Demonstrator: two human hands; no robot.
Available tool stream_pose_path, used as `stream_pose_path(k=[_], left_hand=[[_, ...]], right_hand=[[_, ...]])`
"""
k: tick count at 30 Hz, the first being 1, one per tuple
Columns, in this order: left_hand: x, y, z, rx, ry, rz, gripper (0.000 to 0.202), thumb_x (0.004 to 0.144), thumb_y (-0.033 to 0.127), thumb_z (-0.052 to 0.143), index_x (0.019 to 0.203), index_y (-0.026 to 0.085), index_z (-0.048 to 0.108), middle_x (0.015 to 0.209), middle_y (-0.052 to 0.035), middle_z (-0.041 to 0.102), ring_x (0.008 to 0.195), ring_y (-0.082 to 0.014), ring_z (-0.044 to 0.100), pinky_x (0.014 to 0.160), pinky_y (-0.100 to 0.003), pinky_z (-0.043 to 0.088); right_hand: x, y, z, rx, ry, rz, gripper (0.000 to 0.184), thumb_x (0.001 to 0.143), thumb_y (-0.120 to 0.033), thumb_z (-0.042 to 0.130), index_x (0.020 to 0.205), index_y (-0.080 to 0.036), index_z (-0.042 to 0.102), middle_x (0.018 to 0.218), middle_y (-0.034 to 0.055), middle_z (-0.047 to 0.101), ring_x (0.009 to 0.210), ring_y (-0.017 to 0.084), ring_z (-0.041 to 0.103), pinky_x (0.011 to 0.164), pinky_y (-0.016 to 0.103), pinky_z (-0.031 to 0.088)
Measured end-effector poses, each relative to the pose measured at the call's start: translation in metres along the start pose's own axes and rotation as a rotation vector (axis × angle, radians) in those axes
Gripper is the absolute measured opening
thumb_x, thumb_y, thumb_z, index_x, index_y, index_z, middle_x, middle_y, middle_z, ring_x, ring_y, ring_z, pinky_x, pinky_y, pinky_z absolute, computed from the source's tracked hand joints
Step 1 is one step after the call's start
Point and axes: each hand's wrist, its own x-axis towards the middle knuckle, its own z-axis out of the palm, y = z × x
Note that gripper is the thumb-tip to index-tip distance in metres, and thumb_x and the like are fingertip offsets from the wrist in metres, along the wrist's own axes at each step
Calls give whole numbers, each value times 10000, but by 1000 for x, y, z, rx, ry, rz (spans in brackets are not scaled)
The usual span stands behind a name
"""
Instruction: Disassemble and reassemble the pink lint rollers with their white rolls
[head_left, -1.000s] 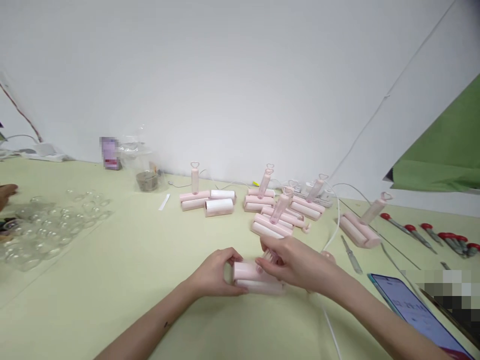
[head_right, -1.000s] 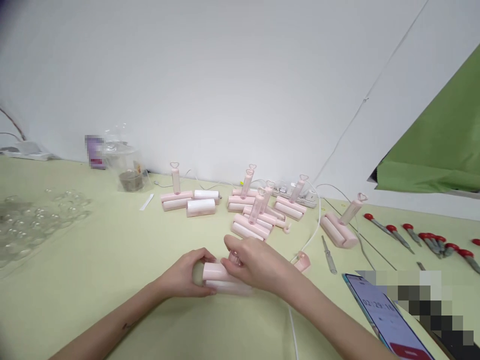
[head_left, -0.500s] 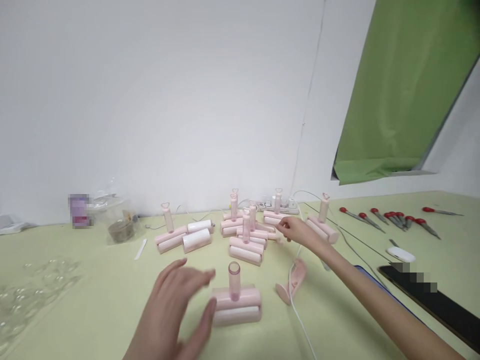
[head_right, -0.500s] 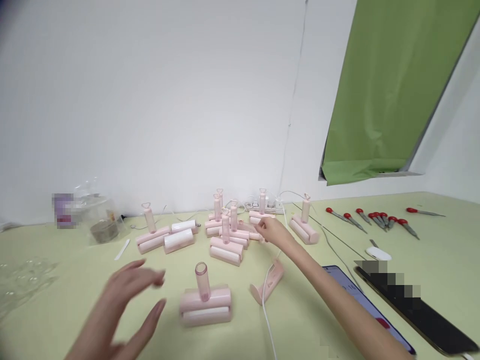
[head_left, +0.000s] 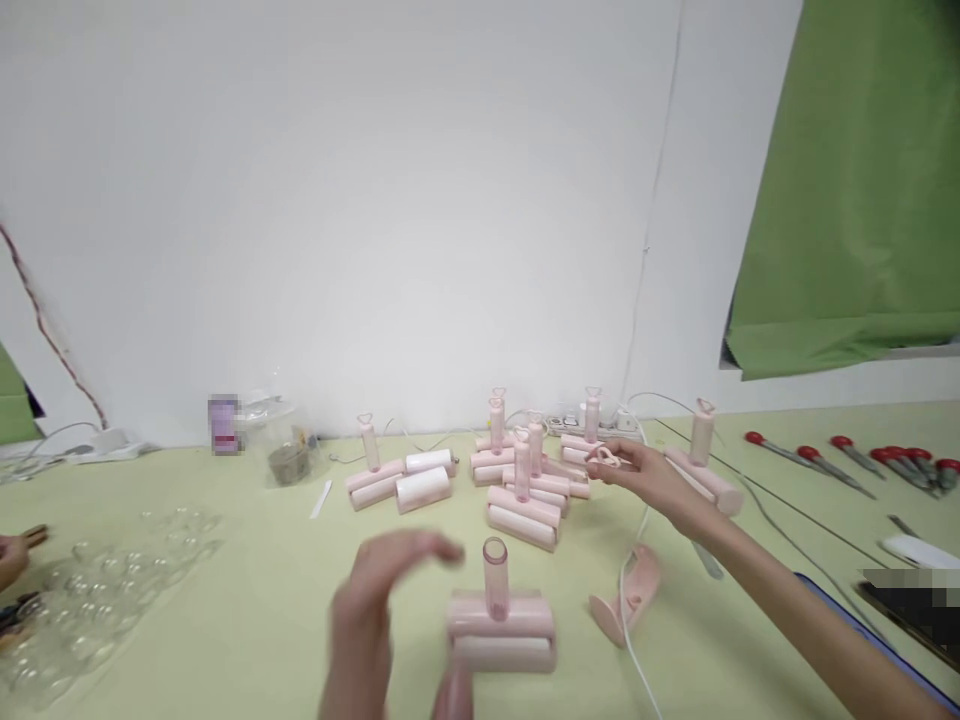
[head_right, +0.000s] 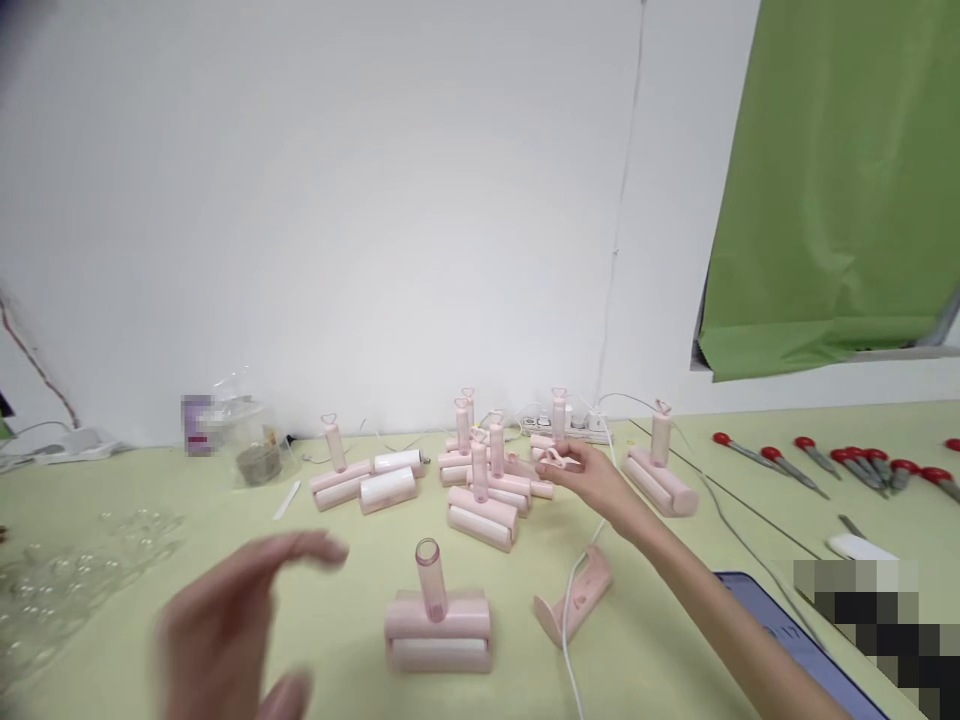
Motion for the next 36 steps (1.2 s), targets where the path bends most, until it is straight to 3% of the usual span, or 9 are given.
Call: stream_pose_path(k=[1,4,7,9,24,28,31,33,36], left_hand=[[10,-3,12,-20,-25,-31,368,704,366,552,1048,260,474,973,-63,562,1022,-272,488,915,-456,357],[28,-19,53,-363,-325,-306,563,595,342,698,1030,230,359,1055,-72,500,1049,-230,464,864,-366,390],[27,-32,83,-646,-597,-450,359,671,403,620,868,190,408,821,-23,532,770,-161,532,684,-283,419],[22,-35,92,-752,-672,-485,285,724,432,542,738,170,428,639,23,463,592,-111,469,576,-243,382],[20,-31,89,-949,-713,-424,273,744,393,532,690,179,372,591,67,285,526,-61,234,487,-214,190],[17,-33,91,-935,-715,-430,304,707,421,565,676,178,384,584,68,296,522,-62,249,490,-215,208],[16,-39,90,-908,-666,-456,389,575,442,680,712,172,436,611,50,394,548,-75,337,510,-214,257],[17,-42,88,-966,-668,-475,489,488,544,689,706,170,461,594,32,445,531,-93,389,510,-227,293],[20,-40,89,-1041,-684,-503,585,502,734,521,683,179,483,506,13,457,497,-145,463,523,-276,343]], right_hand=[[-9,-15,1,164,-21,-57,323,720,-429,573,929,-183,585,1021,77,626,921,242,580,729,293,454],[-30,-56,20,348,-178,-225,305,751,-458,535,808,-173,629,886,60,655,849,217,590,707,287,452],[-42,-79,49,299,-224,-396,328,808,-440,472,717,-167,630,781,37,636,761,174,571,674,262,431],[-46,-85,64,271,-251,-448,335,829,-420,450,678,-169,611,734,24,614,724,154,556,662,250,420],[-56,-82,73,165,-236,-461,241,863,-352,402,746,-186,532,697,3,524,668,141,492,623,246,383],[-41,-91,70,222,-466,-536,181,824,-333,465,745,-179,517,884,33,554,799,151,512,719,262,407],[-27,-100,74,192,-650,-562,196,815,-334,460,707,-176,503,913,25,533,759,126,513,659,236,428],[-23,-102,80,199,-751,-445,191,845,-307,370,844,-204,531,884,7,541,633,93,519,552,204,433],[-27,-97,90,263,-877,-245,322,845,-255,279,1088,-302,485,833,-17,581,437,62,486,389,168,381]])
